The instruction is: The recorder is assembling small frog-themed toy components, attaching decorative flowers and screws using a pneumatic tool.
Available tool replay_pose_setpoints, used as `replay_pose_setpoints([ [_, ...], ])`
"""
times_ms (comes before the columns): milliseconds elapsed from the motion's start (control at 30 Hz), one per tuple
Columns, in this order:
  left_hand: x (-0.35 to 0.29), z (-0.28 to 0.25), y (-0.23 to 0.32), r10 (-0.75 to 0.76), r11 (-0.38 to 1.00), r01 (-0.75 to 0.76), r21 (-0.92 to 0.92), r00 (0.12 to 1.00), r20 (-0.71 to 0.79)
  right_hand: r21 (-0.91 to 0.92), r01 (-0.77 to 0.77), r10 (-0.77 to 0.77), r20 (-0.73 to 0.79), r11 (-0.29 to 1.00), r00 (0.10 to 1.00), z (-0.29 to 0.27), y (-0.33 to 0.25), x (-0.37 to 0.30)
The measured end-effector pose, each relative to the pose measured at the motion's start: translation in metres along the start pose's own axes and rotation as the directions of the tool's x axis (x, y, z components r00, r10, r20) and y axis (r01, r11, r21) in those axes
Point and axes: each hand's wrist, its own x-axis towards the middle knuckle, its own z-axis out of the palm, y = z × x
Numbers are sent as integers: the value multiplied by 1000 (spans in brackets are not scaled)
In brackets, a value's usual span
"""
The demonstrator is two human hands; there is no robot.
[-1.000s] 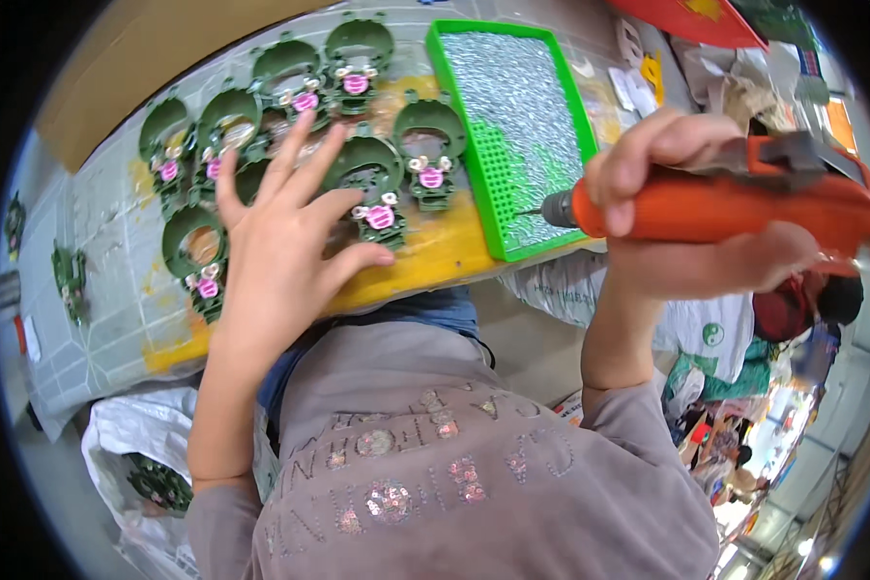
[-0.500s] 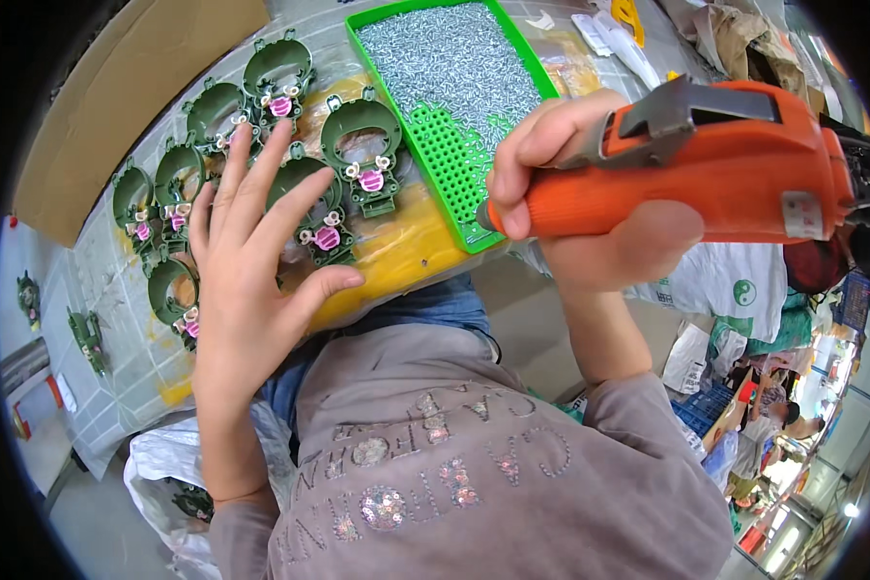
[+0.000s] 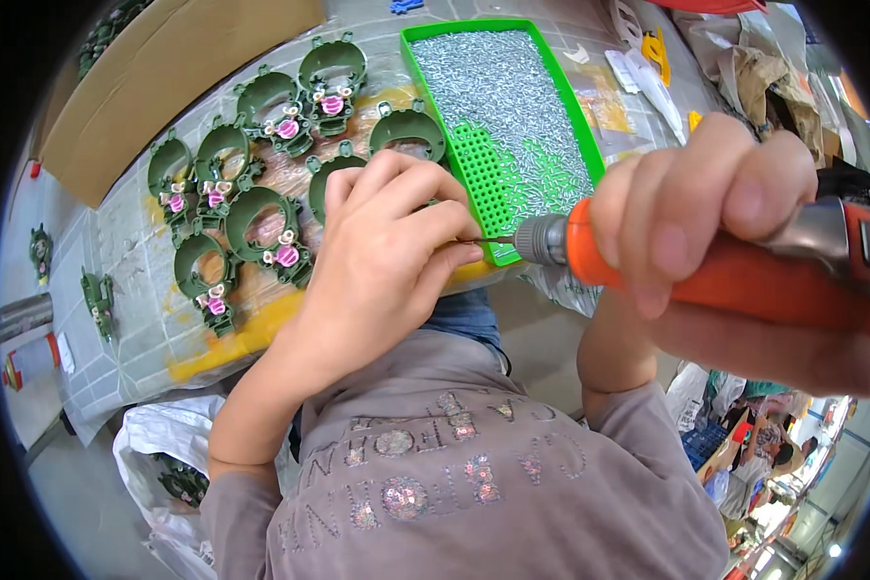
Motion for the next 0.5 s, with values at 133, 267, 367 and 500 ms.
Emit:
replay_pose_setpoints([
  [133,-12,-5,-8,-113,973,88,-214,988,-105,12,-4,4,-50,1000,999,8,-6,3],
  [267,-24,-9,-14,-202,823,113,-556,974,-101,38,-8,11,-78,999,997,13,-3,15],
  [367,-35,-15,-16,-263,737,145,-660,961,-82,60,-16,20,-69,998,997,19,7,28],
  [500,-51,-26,-20,-232,784,124,-609,967,-102,133,120,-120,-2,984,993,28,33,45],
])
